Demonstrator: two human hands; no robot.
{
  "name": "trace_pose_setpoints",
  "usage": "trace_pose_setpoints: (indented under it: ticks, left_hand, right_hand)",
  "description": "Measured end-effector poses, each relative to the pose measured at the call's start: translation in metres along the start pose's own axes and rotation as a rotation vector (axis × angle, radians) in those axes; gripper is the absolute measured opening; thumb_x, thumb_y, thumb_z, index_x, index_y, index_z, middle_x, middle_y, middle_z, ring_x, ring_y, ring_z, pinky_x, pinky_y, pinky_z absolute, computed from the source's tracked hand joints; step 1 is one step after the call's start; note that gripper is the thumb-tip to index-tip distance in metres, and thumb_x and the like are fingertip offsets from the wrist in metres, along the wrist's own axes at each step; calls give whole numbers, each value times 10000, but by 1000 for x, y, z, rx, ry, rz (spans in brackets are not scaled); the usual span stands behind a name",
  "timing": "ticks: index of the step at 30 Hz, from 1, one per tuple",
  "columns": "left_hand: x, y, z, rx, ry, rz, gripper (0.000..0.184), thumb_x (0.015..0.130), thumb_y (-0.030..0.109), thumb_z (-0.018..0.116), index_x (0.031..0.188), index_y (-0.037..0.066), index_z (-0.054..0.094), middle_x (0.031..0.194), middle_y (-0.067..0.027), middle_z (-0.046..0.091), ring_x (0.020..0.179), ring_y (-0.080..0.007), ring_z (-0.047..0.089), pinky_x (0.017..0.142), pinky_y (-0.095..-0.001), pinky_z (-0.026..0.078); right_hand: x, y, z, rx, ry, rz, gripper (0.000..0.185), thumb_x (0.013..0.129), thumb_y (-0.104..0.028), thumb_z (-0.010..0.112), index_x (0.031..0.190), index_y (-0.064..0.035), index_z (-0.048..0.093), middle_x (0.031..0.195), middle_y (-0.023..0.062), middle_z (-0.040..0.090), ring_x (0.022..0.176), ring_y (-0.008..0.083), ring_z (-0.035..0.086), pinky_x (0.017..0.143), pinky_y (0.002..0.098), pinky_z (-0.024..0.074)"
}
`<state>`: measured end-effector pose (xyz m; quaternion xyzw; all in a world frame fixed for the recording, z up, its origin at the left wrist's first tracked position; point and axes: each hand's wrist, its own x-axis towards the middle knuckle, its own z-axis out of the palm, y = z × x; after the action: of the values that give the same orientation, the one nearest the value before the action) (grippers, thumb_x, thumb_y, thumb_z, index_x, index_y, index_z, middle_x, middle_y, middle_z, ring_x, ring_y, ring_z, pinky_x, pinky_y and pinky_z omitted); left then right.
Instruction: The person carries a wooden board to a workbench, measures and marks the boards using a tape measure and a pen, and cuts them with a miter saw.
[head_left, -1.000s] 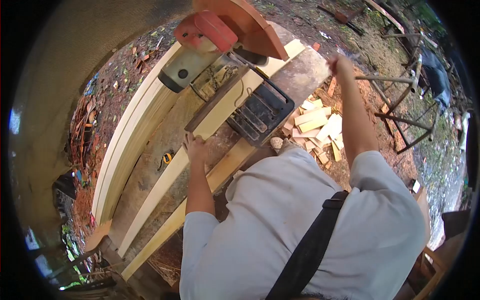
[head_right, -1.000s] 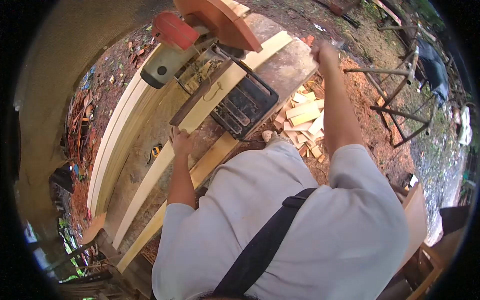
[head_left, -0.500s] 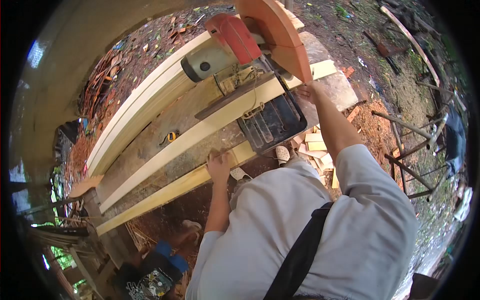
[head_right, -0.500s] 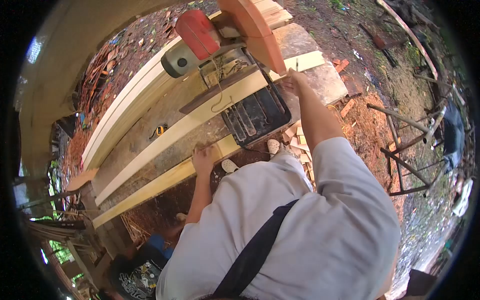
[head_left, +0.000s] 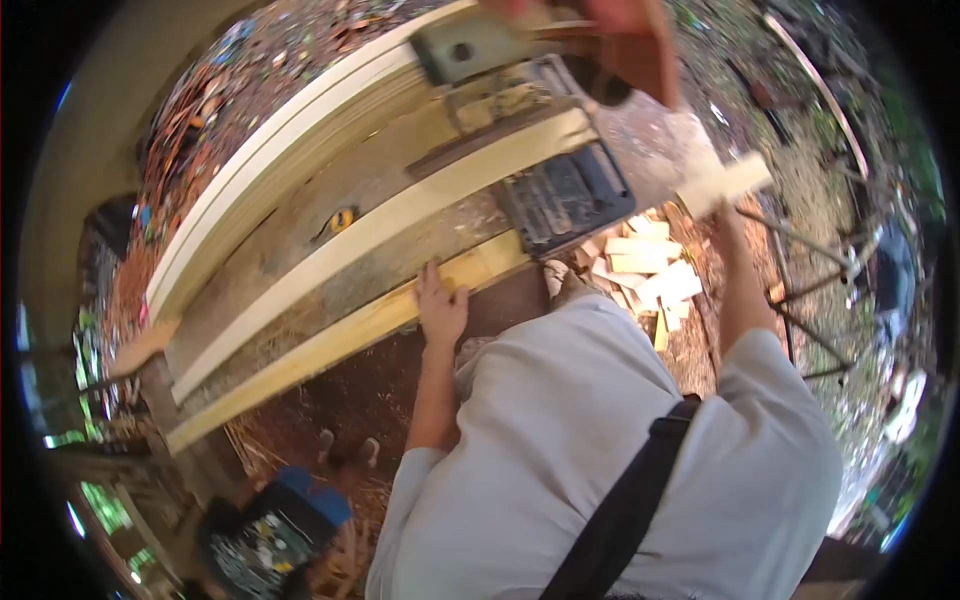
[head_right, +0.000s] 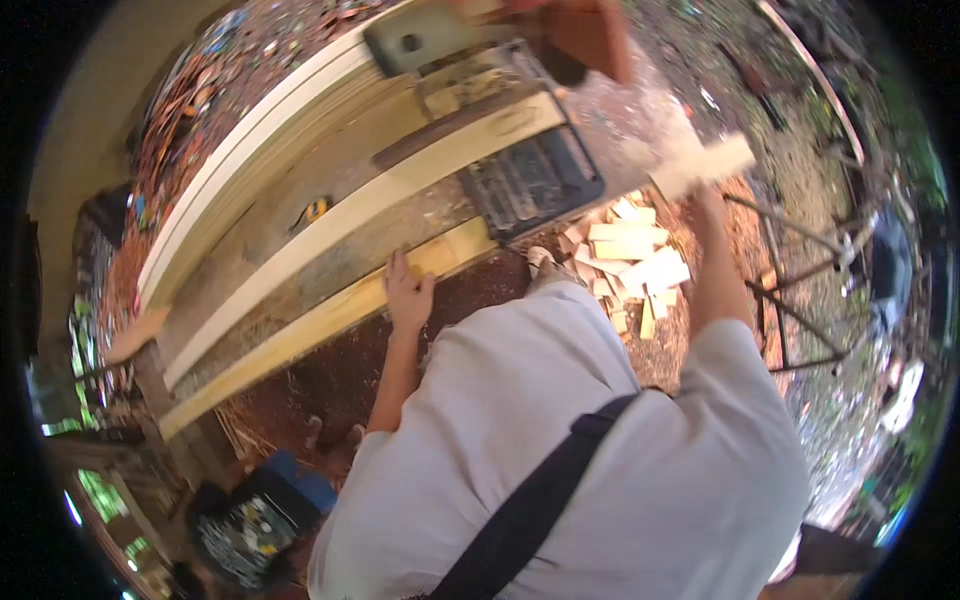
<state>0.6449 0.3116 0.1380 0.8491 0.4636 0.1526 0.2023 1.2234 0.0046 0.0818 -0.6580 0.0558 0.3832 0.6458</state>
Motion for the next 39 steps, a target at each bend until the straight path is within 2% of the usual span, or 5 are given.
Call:
trace_pose_setpoints:
  ticks: [5, 14, 26, 33, 39]
  left_hand:
    - [-6, -18, -39, -120, 99, 140, 351, 889, 295, 652, 1051, -13, 701, 1325, -217, 586, 1288, -408, 496, 1095, -510, 361]
    - [-82, -127, -83, -225, -420, -165, 423, 889, 377, 619, 860, -36, 700, 911, -253, 678, 894, -440, 639, 841, -499, 502]
    - [-312, -360, -94, -49, -446, -965, 295, 873, 314, 587, 1053, 127, 727, 1036, -224, 694, 975, -383, 678, 889, -452, 529]
    - [-374, -333, -96, -593, 340, -1716, 492, 833, 404, 642, 1104, -5, 670, 1059, -239, 698, 1001, -420, 667, 875, -465, 534]
    - [-355, -356, -68, 225, 195, -1570, 406, 823, 325, 654, 1070, 3, 676, 958, -232, 697, 932, -400, 678, 818, -477, 534]
  right_hand:
    - [-101, 38, -28, -524, 177, 354, 880, 801, -757, 583, 1362, -94, 443, 1122, 192, 633, 931, 328, 572, 851, 502, 456]
    - [-270, 131, 249, -1616, -752, 415, 417, 977, -403, 543, 1093, -21, 661, 912, 118, 756, 842, 203, 726, 675, 333, 572]
    - [-286, 100, 598, -899, -1409, 250, 257, 988, -249, 579, 963, 1, 628, 734, 119, 685, 673, 210, 687, 644, 326, 533]
    - [-276, 187, 807, -724, -1208, -963, 308, 966, -221, 631, 1151, 20, 578, 948, 168, 709, 899, 256, 689, 790, 358, 524]
    - [-305, 187, 804, -1001, -1077, -983, 424, 837, -212, 733, 1187, -29, 579, 1083, 205, 663, 1022, 388, 626, 893, 463, 487]
